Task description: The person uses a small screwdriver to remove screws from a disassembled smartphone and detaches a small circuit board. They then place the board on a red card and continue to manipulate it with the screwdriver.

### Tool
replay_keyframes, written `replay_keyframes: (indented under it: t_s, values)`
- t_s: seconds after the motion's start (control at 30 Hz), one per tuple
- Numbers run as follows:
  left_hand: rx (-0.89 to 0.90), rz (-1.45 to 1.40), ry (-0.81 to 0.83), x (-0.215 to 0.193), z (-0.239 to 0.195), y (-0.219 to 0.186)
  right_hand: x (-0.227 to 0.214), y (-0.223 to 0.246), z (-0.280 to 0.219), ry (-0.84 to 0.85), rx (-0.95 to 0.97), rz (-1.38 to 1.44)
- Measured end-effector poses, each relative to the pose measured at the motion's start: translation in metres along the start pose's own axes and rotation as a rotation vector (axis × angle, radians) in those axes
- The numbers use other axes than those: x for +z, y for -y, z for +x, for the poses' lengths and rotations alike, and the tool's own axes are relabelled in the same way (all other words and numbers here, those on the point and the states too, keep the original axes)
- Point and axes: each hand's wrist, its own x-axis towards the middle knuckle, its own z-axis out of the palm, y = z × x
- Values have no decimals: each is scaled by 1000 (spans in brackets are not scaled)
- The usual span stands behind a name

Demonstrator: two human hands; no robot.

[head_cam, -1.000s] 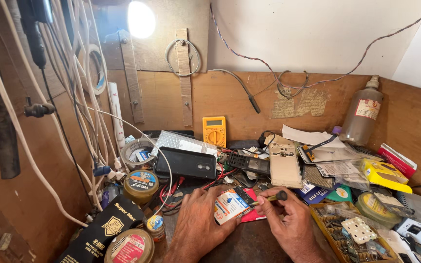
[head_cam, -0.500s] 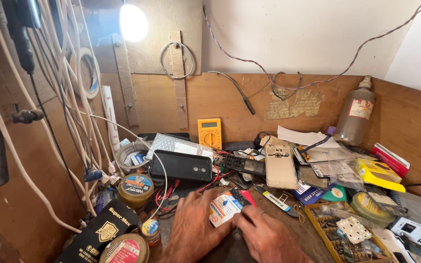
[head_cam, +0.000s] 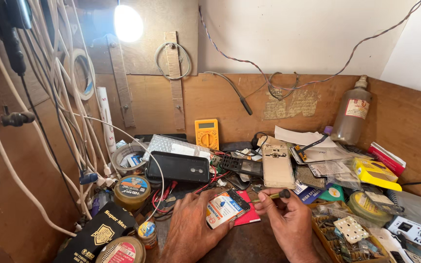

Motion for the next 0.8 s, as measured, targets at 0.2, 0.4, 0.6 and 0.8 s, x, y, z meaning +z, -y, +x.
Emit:
replay_keyframes:
  t_s: [0.2,0.4,0.6,0.8]
  values:
    - [-21,4,28,-1,-1,0,2,1,-6,99,-29,-8]
    - [-54,8,26,-1,-1,-1,2,8,-8,123,-43,2]
    - [-11,-6,26,-2,0,-2,6,17,-11,133,-106,-50]
    - [45,-5,-30,1,-1,0,4,22,-24,282,-676,-495]
